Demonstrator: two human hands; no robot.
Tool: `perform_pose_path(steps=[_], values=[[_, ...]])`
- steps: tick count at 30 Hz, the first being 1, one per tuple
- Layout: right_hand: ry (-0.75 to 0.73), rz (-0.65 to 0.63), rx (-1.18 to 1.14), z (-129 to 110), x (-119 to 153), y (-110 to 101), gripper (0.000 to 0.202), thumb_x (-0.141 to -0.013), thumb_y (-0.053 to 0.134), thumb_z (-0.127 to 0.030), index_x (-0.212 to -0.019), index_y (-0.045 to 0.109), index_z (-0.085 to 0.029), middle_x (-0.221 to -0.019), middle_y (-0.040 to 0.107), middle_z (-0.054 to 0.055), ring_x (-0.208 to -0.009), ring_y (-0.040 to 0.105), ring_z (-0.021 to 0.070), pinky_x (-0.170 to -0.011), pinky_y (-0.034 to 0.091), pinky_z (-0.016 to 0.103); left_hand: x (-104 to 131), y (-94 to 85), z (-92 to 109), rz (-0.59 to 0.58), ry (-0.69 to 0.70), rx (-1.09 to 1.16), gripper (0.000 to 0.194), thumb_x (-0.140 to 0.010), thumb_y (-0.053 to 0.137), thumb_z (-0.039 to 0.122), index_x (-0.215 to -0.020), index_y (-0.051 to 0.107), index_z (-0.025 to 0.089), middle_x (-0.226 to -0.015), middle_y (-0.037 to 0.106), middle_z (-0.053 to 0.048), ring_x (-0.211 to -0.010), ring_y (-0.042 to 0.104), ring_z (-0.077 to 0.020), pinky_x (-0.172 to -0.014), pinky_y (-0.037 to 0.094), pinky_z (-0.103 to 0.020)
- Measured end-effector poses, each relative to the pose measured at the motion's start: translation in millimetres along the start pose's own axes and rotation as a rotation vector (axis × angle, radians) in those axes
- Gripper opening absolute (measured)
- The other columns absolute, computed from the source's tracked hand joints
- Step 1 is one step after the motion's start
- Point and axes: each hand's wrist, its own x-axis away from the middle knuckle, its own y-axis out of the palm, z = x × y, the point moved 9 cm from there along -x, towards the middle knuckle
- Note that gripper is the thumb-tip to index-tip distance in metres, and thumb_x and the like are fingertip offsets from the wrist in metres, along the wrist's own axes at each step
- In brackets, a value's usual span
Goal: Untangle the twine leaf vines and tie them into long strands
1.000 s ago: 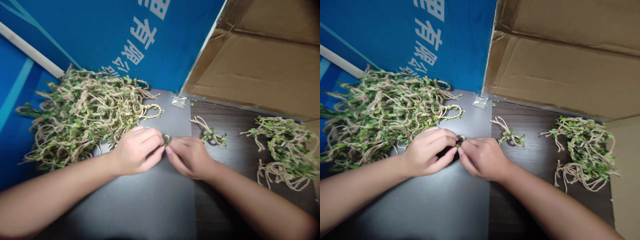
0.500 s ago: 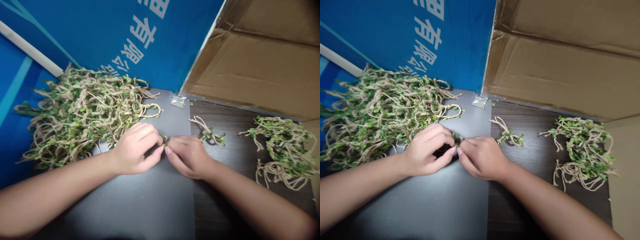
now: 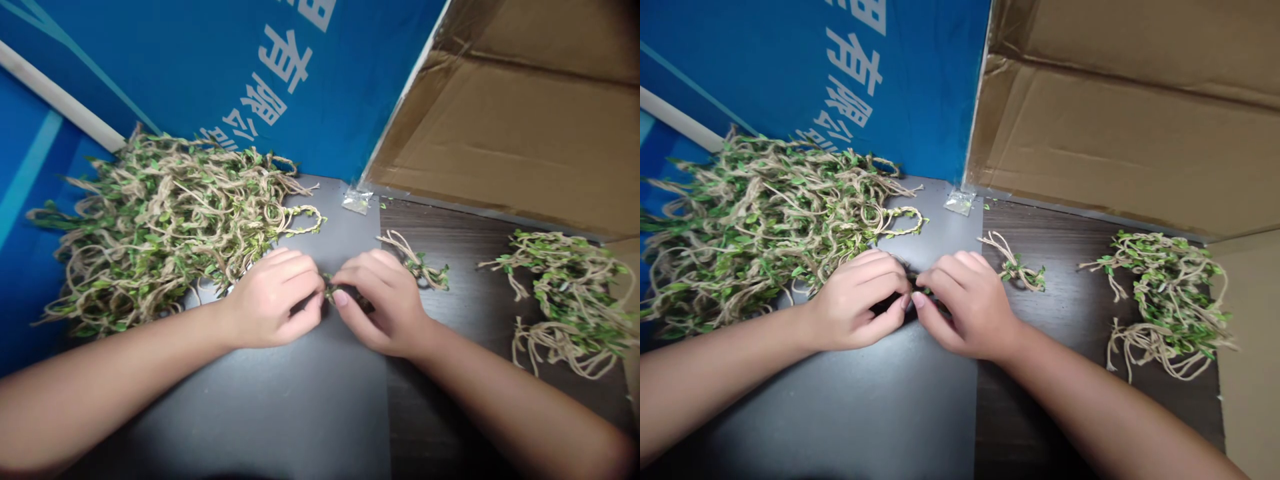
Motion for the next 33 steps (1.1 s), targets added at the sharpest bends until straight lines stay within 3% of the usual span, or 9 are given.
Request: perform_pose_path(steps=[2,6,14,23,33], values=[[-0.041,0.057,0.037,-2.6,0.6,-4.4,0.008,-0.094,0.064,-0.018,-0.102,0.063,-0.018,-0.097,0.071,0.006,-0.086,0.059,0.0187,-0.08,0.042,0.037,-0.3,-0.3,-0.9,0.006,-0.013,-0.01,0.011,-0.094,0.056,0.014,-0.085,0.063,0.016,-0.077,0.062,-0.005,-0.073,0.055,-0.0172,-0.071,0.046,-0.034],[-0.11,0.02,0.094,-5.6,2.0,3.4,0.009,-0.093,0.067,-0.015,-0.1,0.062,-0.018,-0.093,0.072,0.005,-0.085,0.059,0.0191,-0.079,0.042,0.038,1.5,-0.2,-5.1,0.026,-0.044,-0.004,0.011,-0.093,0.057,0.013,-0.084,0.063,0.015,-0.076,0.061,-0.005,-0.072,0.055,-0.0171,-0.071,0.046,-0.033],[-0.125,-0.001,0.11,-4.5,2.1,8.3,0.002,-0.095,0.066,-0.018,-0.096,0.064,-0.017,-0.088,0.072,0.004,-0.082,0.059,0.0186,-0.078,0.042,0.037,4.4,2.0,-8.4,0.021,-0.064,-0.004,0.011,-0.093,0.058,0.014,-0.083,0.063,0.014,-0.077,0.06,-0.005,-0.073,0.055,-0.0173,-0.07,0.046,-0.033],[-0.166,-0.015,0.162,-8.6,3.1,11.1,0.008,-0.096,0.064,-0.019,-0.088,0.065,-0.018,-0.082,0.071,0.004,-0.077,0.057,0.0177,-0.073,0.042,0.036,2.9,3.2,-6.8,0.001,-0.046,-0.037,0.013,-0.092,0.057,0.014,-0.081,0.064,0.015,-0.074,0.059,-0.004,-0.071,0.055,-0.0172,-0.07,0.045,-0.033],[-0.131,0.039,0.127,-5.7,4.4,7.2,0.004,-0.091,0.067,-0.016,-0.089,0.064,-0.019,-0.083,0.073,0.002,-0.077,0.061,0.0168,-0.075,0.043,0.036,2.0,1.4,-8.7,0.021,-0.068,-0.039,0.009,-0.089,0.06,0.015,-0.081,0.063,0.016,-0.075,0.06,-0.003,-0.071,0.055,-0.0175,-0.07,0.044,-0.034]])
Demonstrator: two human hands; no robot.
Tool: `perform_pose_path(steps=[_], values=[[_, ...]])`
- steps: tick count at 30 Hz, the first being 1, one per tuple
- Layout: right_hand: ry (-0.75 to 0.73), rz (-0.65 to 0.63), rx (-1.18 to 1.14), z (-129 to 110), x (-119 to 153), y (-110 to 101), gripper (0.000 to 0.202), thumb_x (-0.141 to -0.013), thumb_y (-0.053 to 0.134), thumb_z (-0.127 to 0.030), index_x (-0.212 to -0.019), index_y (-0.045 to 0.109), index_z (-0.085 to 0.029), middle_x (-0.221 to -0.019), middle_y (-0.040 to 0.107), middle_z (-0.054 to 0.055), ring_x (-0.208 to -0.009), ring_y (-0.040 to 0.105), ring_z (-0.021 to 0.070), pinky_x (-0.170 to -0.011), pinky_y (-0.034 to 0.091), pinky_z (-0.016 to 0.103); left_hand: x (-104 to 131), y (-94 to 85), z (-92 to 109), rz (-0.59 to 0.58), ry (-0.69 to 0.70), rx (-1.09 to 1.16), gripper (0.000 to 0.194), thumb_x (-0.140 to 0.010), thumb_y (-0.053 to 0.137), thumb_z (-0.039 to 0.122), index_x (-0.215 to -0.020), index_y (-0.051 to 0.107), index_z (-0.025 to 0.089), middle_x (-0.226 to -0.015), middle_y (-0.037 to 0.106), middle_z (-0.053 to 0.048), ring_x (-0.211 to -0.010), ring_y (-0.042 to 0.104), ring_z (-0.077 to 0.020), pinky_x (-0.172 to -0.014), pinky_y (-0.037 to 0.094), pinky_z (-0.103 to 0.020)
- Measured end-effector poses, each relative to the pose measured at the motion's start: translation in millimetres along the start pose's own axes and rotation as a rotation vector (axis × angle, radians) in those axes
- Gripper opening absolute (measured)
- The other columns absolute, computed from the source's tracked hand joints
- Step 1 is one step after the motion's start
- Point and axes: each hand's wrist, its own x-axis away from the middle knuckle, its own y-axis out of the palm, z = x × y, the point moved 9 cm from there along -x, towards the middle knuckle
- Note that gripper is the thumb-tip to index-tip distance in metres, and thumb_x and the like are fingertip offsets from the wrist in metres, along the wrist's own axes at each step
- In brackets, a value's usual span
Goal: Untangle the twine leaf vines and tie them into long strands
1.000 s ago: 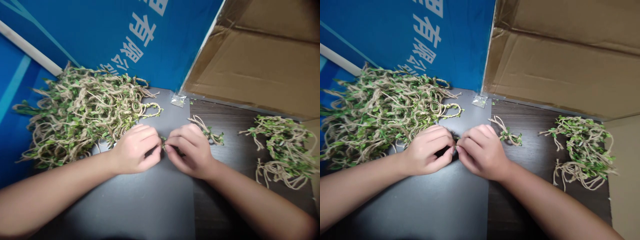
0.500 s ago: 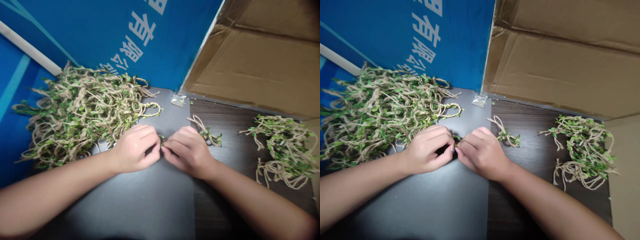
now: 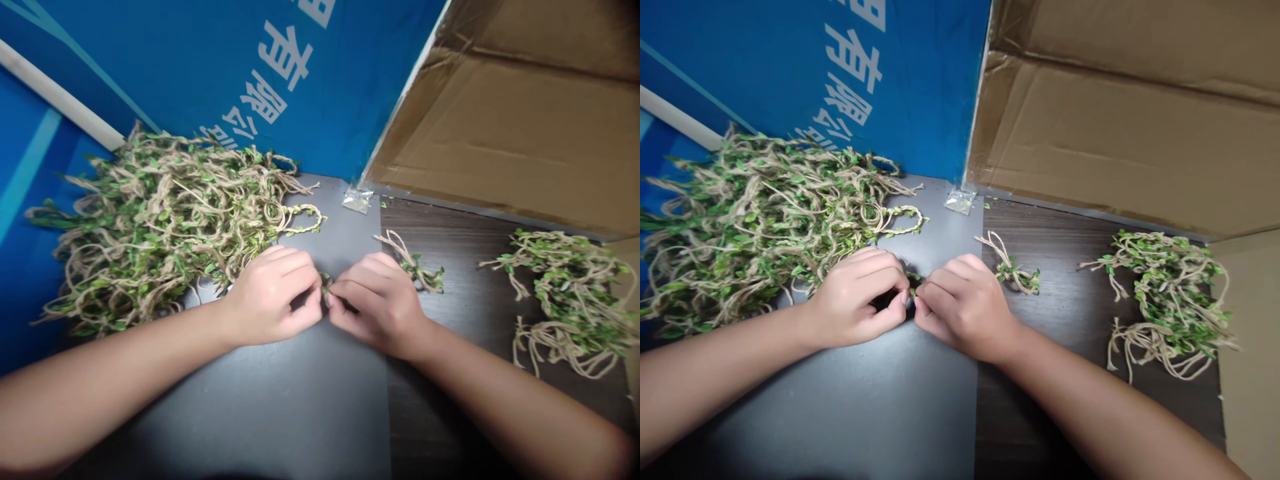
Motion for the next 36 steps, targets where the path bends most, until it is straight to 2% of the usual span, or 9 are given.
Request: perform_pose_path(steps=[5,10,15,21,27,36], values=[[0.047,-0.023,-0.002,4.4,0.0,1.0,0.003,-0.093,0.065,-0.018,-0.092,0.064,-0.02,-0.084,0.072,0.002,-0.08,0.061,0.0168,-0.077,0.042,0.036,-0.4,-0.3,-4.0,0.005,-0.036,0.025,0.012,-0.09,0.058,0.016,-0.078,0.063,0.017,-0.073,0.06,-0.003,-0.069,0.055,-0.0161,-0.069,0.044,-0.032],[-0.028,-0.026,0.094,-3.8,-1.3,-2.5,0.009,-0.096,0.066,-0.021,-0.105,0.065,-0.02,-0.095,0.074,0.004,-0.084,0.06,0.018,-0.078,0.042,0.037,-0.1,1.1,-4.3,-0.01,-0.036,-0.004,0.012,-0.09,0.058,0.016,-0.079,0.063,0.017,-0.074,0.06,-0.003,-0.07,0.056,-0.0168,-0.07,0.045,-0.033],[-0.096,-0.038,0.17,-11.8,-4.5,-3.4,0.003,-0.099,0.064,-0.019,-0.097,0.067,-0.018,-0.084,0.072,0.003,-0.079,0.059,0.0184,-0.074,0.041,0.038,0.7,1.6,-5.9,-0.014,-0.049,0.006,0.013,-0.09,0.058,0.016,-0.079,0.064,0.016,-0.073,0.059,-0.003,-0.069,0.054,-0.0171,-0.069,0.043,-0.033],[-0.088,-0.034,0.193,-11.9,-3.5,-1.0,0.007,-0.097,0.065,-0.018,-0.091,0.066,-0.018,-0.081,0.07,0.003,-0.075,0.055,0.0185,-0.071,0.042,0.039,0.4,2.6,-4.3,-0.022,-0.04,0.001,0.012,-0.089,0.059,0.015,-0.078,0.063,0.016,-0.073,0.059,-0.003,-0.069,0.053,-0.0172,-0.069,0.043,-0.033],[-0.059,-0.004,0.162,-8.2,-1.0,-0.6,0.004,-0.092,0.068,-0.017,-0.091,0.065,-0.017,-0.081,0.071,0.004,-0.074,0.056,0.0187,-0.07,0.042,0.038,0.8,2.6,-2.7,-0.016,-0.021,-0.017,0.01,-0.089,0.06,0.015,-0.079,0.064,0.016,-0.074,0.06,-0.003,-0.07,0.054,-0.0176,-0.069,0.042,-0.034],[0.026,0.066,-0.007,1.2,-1.2,-5.2,0.011,-0.087,0.069,-0.011,-0.093,0.062,-0.018,-0.081,0.07,0.003,-0.073,0.058,0.017,-0.069,0.043,0.035,-1.3,2.3,-6.7,-0.023,-0.083,0.074,0.011,-0.09,0.059,0.015,-0.079,0.063,0.016,-0.075,0.06,-0.003,-0.07,0.054,-0.0162,-0.071,0.042,-0.032]])
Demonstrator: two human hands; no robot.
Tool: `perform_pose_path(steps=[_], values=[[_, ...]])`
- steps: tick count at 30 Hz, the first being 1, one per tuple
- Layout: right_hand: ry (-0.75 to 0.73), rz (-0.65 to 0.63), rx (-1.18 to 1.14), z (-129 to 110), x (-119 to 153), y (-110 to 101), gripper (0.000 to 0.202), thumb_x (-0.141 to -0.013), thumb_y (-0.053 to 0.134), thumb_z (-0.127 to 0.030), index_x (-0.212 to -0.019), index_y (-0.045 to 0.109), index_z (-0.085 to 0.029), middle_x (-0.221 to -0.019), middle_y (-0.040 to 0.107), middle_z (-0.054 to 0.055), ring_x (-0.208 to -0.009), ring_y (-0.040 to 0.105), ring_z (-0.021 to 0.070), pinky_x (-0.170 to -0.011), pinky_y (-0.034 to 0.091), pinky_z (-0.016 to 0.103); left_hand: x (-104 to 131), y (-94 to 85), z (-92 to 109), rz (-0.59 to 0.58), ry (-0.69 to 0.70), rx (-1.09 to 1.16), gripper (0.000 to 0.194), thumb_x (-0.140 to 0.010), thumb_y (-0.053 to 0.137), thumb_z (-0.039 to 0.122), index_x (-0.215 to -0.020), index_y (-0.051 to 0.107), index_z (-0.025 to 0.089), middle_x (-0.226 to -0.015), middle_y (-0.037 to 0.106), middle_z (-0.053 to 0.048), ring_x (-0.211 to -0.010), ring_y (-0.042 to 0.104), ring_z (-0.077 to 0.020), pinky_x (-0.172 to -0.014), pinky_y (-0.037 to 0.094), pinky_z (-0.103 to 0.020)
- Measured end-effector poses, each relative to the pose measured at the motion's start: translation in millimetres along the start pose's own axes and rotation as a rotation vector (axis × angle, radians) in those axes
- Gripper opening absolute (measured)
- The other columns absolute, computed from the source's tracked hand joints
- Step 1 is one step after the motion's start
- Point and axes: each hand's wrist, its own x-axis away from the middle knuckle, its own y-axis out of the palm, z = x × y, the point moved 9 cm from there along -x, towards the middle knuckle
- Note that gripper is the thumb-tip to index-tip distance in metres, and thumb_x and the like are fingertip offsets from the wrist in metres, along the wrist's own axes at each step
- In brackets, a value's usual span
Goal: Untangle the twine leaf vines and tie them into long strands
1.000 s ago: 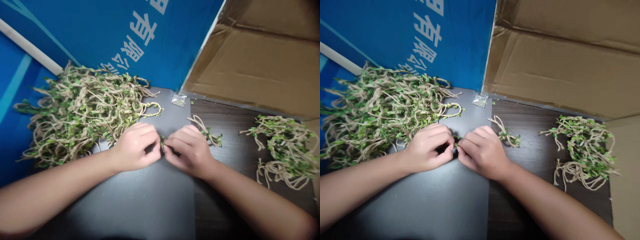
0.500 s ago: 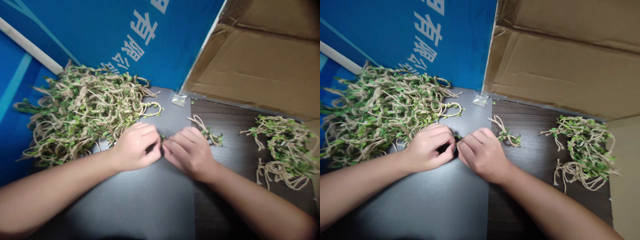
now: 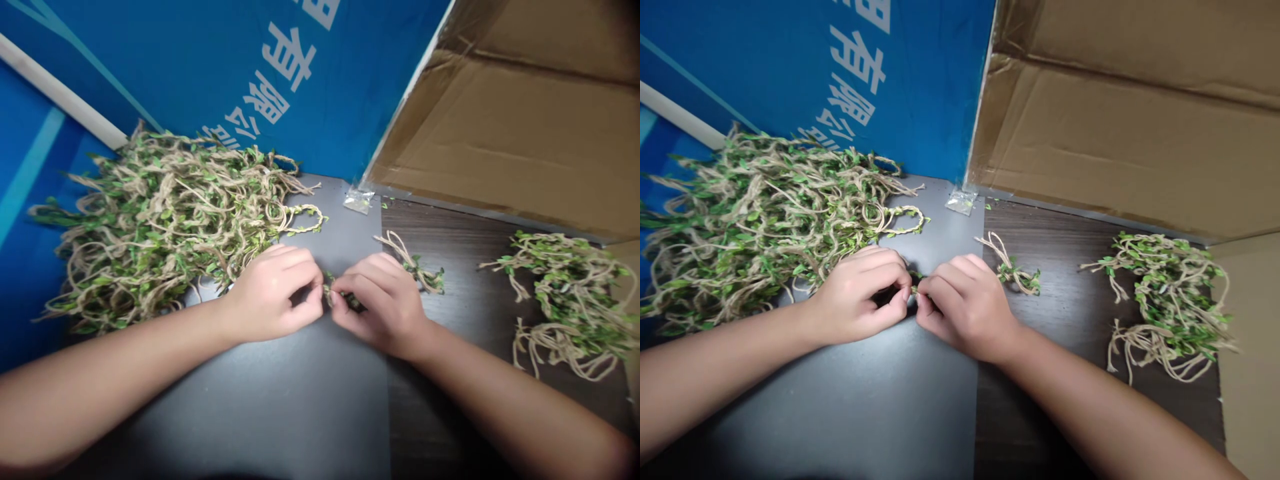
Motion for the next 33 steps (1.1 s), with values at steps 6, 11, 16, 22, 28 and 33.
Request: perform_pose_path(steps=[6,11,16,22,28,33], values=[[0.078,-0.011,-0.082,6.7,-1.2,-0.9,0.011,-0.088,0.068,-0.012,-0.093,0.061,-0.019,-0.082,0.067,0.002,-0.074,0.057,0.0158,-0.07,0.044,0.034,-0.4,-1.3,-3.2,-0.002,-0.02,0.057,0.013,-0.09,0.058,0.014,-0.079,0.063,0.016,-0.076,0.059,-0.003,-0.071,0.054,-0.0158,-0.072,0.043,-0.031],[-0.034,-0.047,0.049,-3.6,-1.3,0.8,0.011,-0.093,0.07,-0.019,-0.102,0.064,-0.019,-0.096,0.071,0.005,-0.083,0.058,0.0187,-0.075,0.042,0.037,-0.4,-2.5,-3.1,0.011,-0.01,0.026,0.011,-0.088,0.059,0.013,-0.078,0.064,0.015,-0.075,0.059,-0.003,-0.07,0.053,-0.0153,-0.07,0.042,-0.03],[-0.044,-0.123,0.116,-2.5,-0.9,8.1,0.004,-0.098,0.065,-0.018,-0.101,0.067,-0.017,-0.093,0.072,0.005,-0.085,0.059,0.02,-0.077,0.042,0.039,0.2,-1.3,-2.8,0.007,-0.006,0.001,0.014,-0.09,0.058,0.013,-0.078,0.063,0.015,-0.074,0.058,-0.003,-0.069,0.053,-0.0154,-0.071,0.042,-0.031],[-0.051,-0.124,0.144,-3.9,0.6,9.2,0.005,-0.096,0.065,-0.019,-0.091,0.066,-0.016,-0.088,0.071,0.005,-0.08,0.057,0.0198,-0.074,0.041,0.039,0.5,0.2,-1.8,-0.006,0.0,0.0,0.014,-0.09,0.057,0.014,-0.078,0.063,0.016,-0.074,0.058,-0.002,-0.07,0.053,-0.0159,-0.072,0.042,-0.031],[0.023,-0.072,0.073,1.2,-1.4,4.3,0.004,-0.091,0.065,-0.015,-0.089,0.063,-0.018,-0.086,0.069,0.005,-0.075,0.055,0.0182,-0.069,0.04,0.037,-1.1,-2.3,-8.3,0.009,-0.066,0.066,0.012,-0.087,0.058,0.012,-0.077,0.064,0.016,-0.075,0.058,-0.001,-0.07,0.052,-0.0145,-0.07,0.041,-0.028],[0.08,-0.049,0.017,5.9,-1.6,1.8,0.004,-0.092,0.065,-0.015,-0.092,0.062,-0.018,-0.088,0.069,0.004,-0.078,0.057,0.0176,-0.071,0.043,0.036,-1.7,-3.3,-9.3,0.011,-0.076,0.101,0.013,-0.087,0.059,0.011,-0.076,0.063,0.016,-0.074,0.057,-0.001,-0.07,0.052,-0.0138,-0.068,0.041,-0.027]])
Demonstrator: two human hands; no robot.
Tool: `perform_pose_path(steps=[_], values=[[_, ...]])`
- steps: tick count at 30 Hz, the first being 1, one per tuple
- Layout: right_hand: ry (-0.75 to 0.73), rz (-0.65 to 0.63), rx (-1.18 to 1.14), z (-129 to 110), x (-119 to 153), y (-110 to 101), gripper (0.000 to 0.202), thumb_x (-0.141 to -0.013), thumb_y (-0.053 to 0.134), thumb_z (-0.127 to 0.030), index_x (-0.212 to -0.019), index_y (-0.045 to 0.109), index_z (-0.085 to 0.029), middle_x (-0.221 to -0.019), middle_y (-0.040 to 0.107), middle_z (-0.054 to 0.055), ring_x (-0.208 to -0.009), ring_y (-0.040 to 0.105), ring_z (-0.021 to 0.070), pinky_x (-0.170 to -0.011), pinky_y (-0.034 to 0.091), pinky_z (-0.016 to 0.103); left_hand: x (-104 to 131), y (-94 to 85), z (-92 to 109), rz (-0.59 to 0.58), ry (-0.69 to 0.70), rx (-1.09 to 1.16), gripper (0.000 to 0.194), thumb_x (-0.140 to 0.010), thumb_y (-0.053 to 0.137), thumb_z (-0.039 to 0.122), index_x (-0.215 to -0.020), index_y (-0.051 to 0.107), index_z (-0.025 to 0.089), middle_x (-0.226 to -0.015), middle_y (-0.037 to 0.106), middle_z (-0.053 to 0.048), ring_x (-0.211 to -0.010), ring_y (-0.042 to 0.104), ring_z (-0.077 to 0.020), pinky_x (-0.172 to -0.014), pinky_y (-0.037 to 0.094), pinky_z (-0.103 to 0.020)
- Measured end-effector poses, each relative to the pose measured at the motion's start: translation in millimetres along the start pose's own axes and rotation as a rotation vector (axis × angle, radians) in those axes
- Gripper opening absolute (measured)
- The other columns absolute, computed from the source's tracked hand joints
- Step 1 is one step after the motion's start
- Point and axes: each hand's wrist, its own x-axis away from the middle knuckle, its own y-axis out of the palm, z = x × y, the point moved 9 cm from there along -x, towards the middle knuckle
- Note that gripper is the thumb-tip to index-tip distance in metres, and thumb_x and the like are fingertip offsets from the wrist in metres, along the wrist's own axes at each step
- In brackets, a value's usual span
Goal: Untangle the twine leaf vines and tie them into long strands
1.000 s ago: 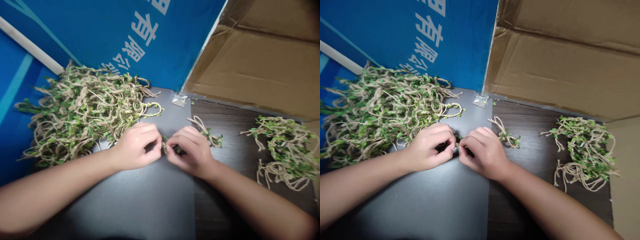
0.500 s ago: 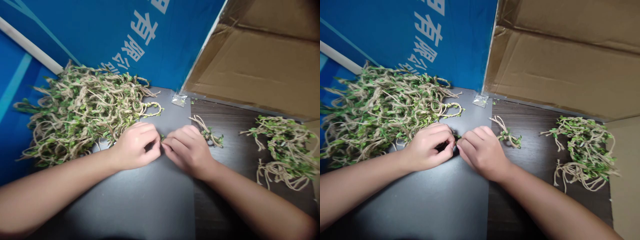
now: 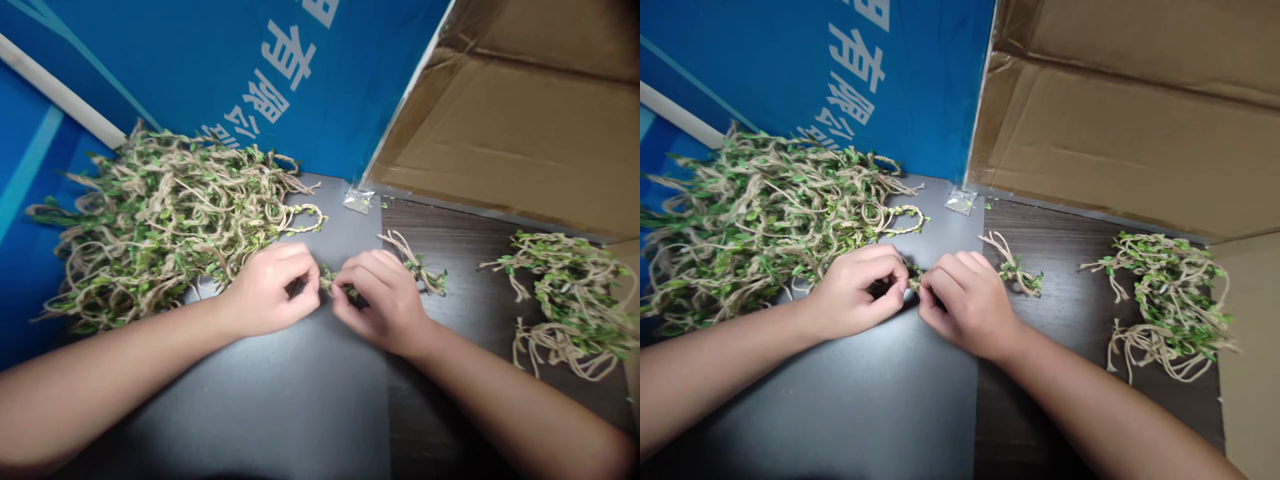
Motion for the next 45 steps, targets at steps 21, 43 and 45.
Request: perform_pose_path(steps=[21,43,45], values=[[0.022,0.002,-0.032,2.7,0.9,-0.1,0.009,-0.095,0.065,-0.015,-0.103,0.062,-0.019,-0.099,0.072,0.006,-0.087,0.062,0.0183,-0.078,0.047,0.036,-0.3,-2.2,-2.7,0.018,-0.014,0.019,0.013,-0.087,0.059,0.011,-0.076,0.063,0.016,-0.075,0.058,0.0,-0.069,0.053,-0.0127,-0.067,0.041,-0.026],[-0.029,-0.022,0.073,0.0,1.9,2.1,0.018,-0.098,0.062,-0.019,-0.116,0.062,-0.018,-0.116,0.071,0.009,-0.1,0.064,0.0218,-0.083,0.047,0.038,-1.1,-2.4,-1.3,0.012,-0.016,0.002,0.014,-0.088,0.057,0.012,-0.075,0.062,0.016,-0.074,0.058,-0.001,-0.069,0.053,-0.0133,-0.066,0.042,-0.026],[-0.064,-0.03,0.106,-2.4,3.5,3.4,0.02,-0.099,0.064,-0.02,-0.119,0.063,-0.02,-0.119,0.071,0.009,-0.1,0.063,0.0216,-0.084,0.047,0.038,-1.2,-2.1,-0.9,0.011,-0.014,-0.001,0.014,-0.088,0.057,0.013,-0.075,0.063,0.016,-0.074,0.058,-0.002,-0.069,0.053,-0.0133,-0.066,0.042,-0.026]])
